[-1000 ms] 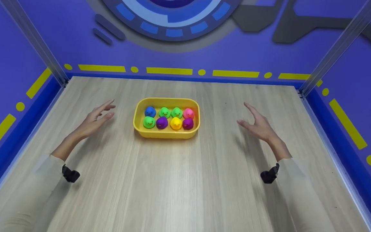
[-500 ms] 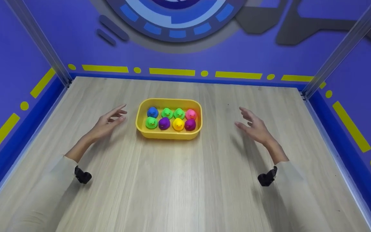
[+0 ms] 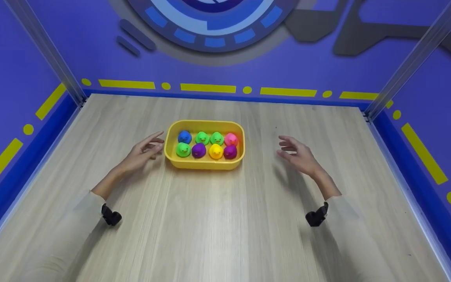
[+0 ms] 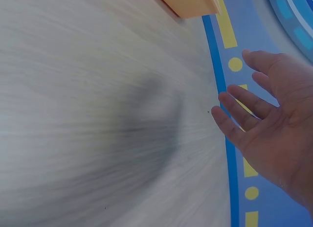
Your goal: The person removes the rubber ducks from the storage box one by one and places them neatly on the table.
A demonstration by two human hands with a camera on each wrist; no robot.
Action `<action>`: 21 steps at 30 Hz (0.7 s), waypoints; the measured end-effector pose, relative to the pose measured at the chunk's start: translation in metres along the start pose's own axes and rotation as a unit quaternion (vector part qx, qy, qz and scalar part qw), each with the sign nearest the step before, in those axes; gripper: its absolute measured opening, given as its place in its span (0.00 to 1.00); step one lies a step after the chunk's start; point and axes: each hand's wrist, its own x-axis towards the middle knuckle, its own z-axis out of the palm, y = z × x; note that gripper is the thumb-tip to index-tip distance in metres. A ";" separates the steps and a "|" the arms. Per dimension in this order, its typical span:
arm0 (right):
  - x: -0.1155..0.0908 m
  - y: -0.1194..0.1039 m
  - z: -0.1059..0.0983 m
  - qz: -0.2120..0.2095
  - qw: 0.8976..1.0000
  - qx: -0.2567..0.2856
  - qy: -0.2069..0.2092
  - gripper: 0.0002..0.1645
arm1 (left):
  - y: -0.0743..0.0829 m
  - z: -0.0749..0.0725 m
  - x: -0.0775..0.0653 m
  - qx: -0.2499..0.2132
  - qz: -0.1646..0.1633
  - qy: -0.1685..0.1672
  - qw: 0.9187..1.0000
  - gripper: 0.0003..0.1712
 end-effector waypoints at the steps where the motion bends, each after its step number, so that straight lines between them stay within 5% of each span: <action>1: 0.001 -0.001 0.001 0.000 1.000 0.000 0.000 0.33 | 0.000 0.002 0.001 -0.004 -0.003 -0.001 1.000 0.33; 16: 0.006 -0.001 0.017 -0.004 1.000 -0.021 -0.007 0.26 | 0.007 0.018 0.018 -0.049 -0.044 -0.008 0.998 0.30; 21: 0.011 -0.005 0.024 -0.009 1.000 -0.015 -0.015 0.24 | 0.004 0.019 0.019 -0.007 -0.033 -0.006 0.999 0.30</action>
